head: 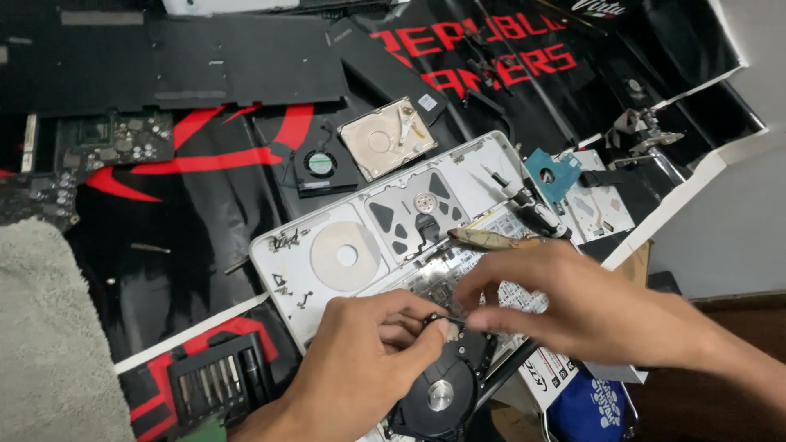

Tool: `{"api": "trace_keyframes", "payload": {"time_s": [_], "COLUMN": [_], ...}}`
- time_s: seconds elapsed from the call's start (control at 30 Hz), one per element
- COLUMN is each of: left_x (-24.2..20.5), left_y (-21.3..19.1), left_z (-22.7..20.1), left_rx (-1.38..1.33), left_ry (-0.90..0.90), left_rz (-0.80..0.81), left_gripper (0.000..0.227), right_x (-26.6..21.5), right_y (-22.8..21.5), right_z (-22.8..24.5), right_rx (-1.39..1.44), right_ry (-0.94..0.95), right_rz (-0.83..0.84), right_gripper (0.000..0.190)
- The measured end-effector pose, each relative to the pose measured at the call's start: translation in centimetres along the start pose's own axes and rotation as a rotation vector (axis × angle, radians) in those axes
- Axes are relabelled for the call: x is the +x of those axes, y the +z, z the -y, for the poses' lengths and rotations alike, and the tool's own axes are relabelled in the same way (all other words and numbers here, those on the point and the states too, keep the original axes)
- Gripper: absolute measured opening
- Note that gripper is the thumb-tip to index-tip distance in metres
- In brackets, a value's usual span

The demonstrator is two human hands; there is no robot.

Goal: The person works on a disassembled hard drive, using a small brush to clean the internal components and the circuit board. They then use a screwdriver to tighten screws on the drive's casing.

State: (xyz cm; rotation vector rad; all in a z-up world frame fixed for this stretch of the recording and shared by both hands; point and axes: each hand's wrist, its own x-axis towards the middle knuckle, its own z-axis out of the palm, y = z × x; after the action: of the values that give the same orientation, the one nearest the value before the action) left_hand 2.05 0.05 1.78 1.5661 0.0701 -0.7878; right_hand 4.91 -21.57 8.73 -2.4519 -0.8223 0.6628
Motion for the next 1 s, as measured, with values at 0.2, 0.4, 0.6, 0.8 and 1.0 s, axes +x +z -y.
{"api": "trace_keyframes", "payload": {"time_s": [0.2,0.4,0.6,0.8,1.0], "left_x": [0.2,0.3,0.6,0.4,0.6], "left_y": [0.2,0.3,0.5,0.4,0.2], "left_z": [-0.1,0.2,0.7,0.5,0.3], "left_rx": [0.01,-0.024,-0.061,-0.059,-0.028], "left_ry": [-0.085,-0.07,-0.067,-0.065,-0.082], "left_rz": [-0.038,-0.036,-0.043,-0.044,-0.022], "left_gripper": [0.017,0.015,0.015,0.016,0.018], "right_x": [-1.6,-1.6,-1.1,-0.1,-0.6], "right_y": [-3.0,-2.4,-4.1,-2.9,-2.6], "right_z": [-3.0,-6.7,-8.8,-10.7,-11.0], "right_rx": [-0.363,-0.483,-0.72,-0.619,-0.639], "right_ry": [0.053,0.087,0.14,0.41,0.223], "right_rz": [-0.389,-0.257,-0.422,-0.208,-0.274], "right_gripper": [0.019,0.02,0.022,0.04,0.037]}}
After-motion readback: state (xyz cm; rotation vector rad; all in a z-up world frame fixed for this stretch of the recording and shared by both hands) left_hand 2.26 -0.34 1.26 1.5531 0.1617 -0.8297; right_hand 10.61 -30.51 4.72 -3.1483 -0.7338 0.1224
